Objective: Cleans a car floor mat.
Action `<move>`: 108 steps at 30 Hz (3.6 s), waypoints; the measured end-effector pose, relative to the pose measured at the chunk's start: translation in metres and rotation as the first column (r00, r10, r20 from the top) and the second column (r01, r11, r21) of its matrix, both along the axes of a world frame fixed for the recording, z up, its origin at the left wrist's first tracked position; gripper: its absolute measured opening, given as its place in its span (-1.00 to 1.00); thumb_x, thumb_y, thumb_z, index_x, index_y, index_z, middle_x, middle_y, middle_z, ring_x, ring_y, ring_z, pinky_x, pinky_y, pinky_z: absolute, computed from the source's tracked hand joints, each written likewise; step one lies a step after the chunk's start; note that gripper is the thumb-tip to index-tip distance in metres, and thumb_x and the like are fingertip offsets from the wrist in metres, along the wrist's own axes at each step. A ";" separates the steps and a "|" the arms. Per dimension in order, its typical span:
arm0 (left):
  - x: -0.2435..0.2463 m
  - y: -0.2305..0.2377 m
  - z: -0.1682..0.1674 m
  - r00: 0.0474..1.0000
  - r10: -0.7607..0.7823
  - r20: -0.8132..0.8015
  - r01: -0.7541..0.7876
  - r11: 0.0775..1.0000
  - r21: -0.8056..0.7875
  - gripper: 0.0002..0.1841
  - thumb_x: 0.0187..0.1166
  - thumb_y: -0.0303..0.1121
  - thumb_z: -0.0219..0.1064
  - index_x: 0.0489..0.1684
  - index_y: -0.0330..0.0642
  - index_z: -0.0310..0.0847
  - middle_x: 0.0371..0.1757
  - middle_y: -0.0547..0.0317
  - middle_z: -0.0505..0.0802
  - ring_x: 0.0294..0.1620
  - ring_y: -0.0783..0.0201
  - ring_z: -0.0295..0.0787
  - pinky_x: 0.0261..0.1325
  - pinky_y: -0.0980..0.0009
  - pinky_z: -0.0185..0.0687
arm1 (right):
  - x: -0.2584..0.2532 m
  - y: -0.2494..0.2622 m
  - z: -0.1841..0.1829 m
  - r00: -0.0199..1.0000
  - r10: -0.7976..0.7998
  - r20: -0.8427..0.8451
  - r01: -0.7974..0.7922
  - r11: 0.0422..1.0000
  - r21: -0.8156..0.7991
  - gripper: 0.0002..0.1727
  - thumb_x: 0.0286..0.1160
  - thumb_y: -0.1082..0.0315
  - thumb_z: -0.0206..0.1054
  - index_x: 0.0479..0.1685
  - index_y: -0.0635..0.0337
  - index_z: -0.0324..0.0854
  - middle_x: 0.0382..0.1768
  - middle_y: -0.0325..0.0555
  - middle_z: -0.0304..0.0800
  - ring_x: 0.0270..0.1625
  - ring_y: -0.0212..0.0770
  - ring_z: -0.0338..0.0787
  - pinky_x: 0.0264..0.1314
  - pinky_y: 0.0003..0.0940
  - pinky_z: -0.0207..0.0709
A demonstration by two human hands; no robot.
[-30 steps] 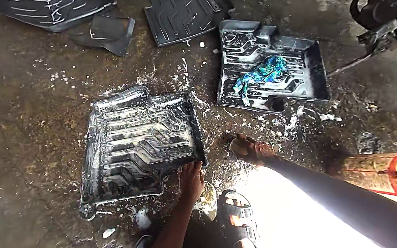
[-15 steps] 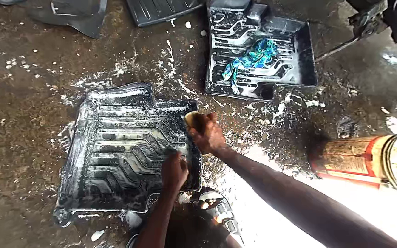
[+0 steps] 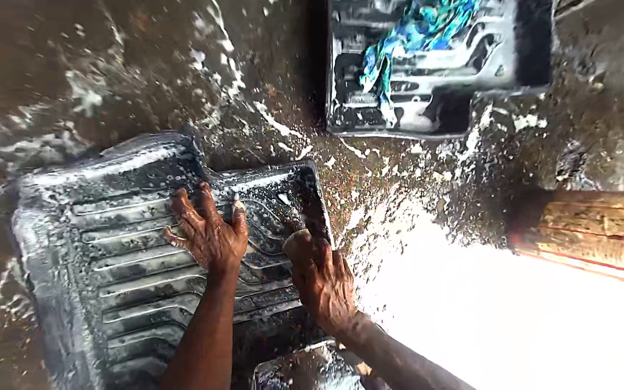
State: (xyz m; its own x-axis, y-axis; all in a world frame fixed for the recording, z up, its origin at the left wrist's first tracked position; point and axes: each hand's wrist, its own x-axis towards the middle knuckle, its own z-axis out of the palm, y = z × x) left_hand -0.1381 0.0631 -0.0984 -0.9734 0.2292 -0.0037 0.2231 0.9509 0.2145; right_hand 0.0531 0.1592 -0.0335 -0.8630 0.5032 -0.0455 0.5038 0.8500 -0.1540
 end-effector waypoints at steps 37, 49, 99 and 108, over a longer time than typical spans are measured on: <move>-0.005 0.002 -0.005 0.986 0.156 -0.057 -0.156 0.988 -0.003 -0.24 0.70 0.32 -0.32 0.91 0.27 0.01 0.91 -0.12 0.08 0.89 -0.27 -0.10 0.65 -0.55 -0.35 | -0.136 0.020 -0.018 0.974 -0.064 -0.217 0.037 0.991 -0.128 -0.37 0.51 -0.03 0.37 0.47 0.20 0.66 0.14 0.22 0.71 -0.15 0.08 0.83 -0.38 -0.11 0.70; -0.008 0.008 -0.004 0.977 0.211 -0.020 -0.210 0.977 0.040 -0.23 0.64 0.36 -0.19 0.88 0.34 0.06 0.93 0.04 0.05 0.94 -0.16 -0.23 0.66 -0.59 -0.44 | -0.010 0.029 -0.006 0.980 0.064 -0.191 -0.149 0.867 -0.475 -0.24 0.36 -0.28 0.40 0.50 -0.01 0.68 0.06 0.00 0.74 -0.24 -0.14 0.81 -0.32 -0.07 0.76; -0.031 -0.155 0.040 0.991 -0.102 0.089 0.100 0.995 0.030 -0.20 0.60 0.15 0.25 0.74 -0.19 0.29 0.77 -0.29 0.33 0.74 -0.34 0.25 0.65 -0.37 0.14 | -0.099 0.056 0.020 0.821 0.493 -0.286 -0.481 0.869 0.117 -0.32 0.43 -0.04 0.50 0.50 0.12 0.61 0.29 0.33 0.70 0.23 0.31 0.78 0.18 0.20 0.70; -0.062 -0.115 -0.009 1.000 -0.020 -0.017 0.021 0.999 0.040 -0.26 0.63 0.38 -0.19 0.85 0.46 0.14 0.94 0.03 0.05 0.94 -0.20 -0.26 0.72 -0.51 -0.42 | -0.134 0.063 -0.037 0.777 0.607 -0.165 -0.528 0.772 0.354 -0.42 0.65 -0.27 0.15 0.57 -0.34 0.60 0.24 0.21 0.71 0.01 0.21 0.75 -0.05 0.21 0.50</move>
